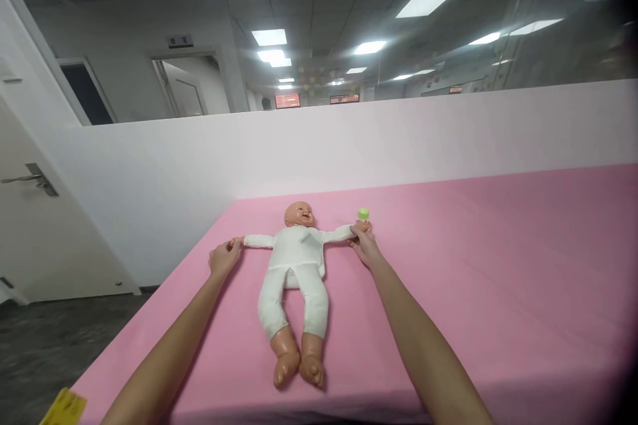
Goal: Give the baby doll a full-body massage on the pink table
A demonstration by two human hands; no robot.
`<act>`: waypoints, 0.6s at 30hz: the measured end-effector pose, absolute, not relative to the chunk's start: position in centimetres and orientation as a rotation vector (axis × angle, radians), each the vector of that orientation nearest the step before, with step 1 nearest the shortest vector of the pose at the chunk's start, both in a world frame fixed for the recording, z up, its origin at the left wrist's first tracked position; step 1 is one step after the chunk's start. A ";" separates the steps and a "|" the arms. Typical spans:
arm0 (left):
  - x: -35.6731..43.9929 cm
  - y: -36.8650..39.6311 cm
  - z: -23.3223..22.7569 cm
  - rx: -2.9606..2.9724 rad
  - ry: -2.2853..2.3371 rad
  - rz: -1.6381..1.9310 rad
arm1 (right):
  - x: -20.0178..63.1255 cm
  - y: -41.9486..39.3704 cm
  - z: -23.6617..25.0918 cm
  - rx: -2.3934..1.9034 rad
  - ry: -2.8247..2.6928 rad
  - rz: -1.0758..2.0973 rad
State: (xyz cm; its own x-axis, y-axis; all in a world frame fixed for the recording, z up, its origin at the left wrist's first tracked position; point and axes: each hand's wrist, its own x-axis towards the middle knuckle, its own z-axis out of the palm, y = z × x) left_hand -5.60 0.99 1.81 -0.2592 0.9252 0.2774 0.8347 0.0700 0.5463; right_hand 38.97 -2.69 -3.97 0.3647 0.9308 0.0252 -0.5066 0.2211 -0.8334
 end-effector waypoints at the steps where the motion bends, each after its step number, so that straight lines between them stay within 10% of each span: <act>1: -6.1 0.9 1.6 1.852 2.186 0.921 | 39.0 -2.8 -3.9 -0.847 -0.609 1.087; 18: -1.8 -13.8 6.5 2.652 0.884 0.219 | 39.0 -3.4 -3.8 -0.821 -0.591 1.126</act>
State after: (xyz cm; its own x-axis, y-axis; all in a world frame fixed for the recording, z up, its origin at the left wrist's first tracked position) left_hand -1.78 -13.84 6.46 0.7952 0.6052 0.0389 0.5534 -0.7504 0.3614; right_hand 39.04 -3.38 -3.77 0.3342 0.9424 0.0095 -0.5428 0.2007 -0.8156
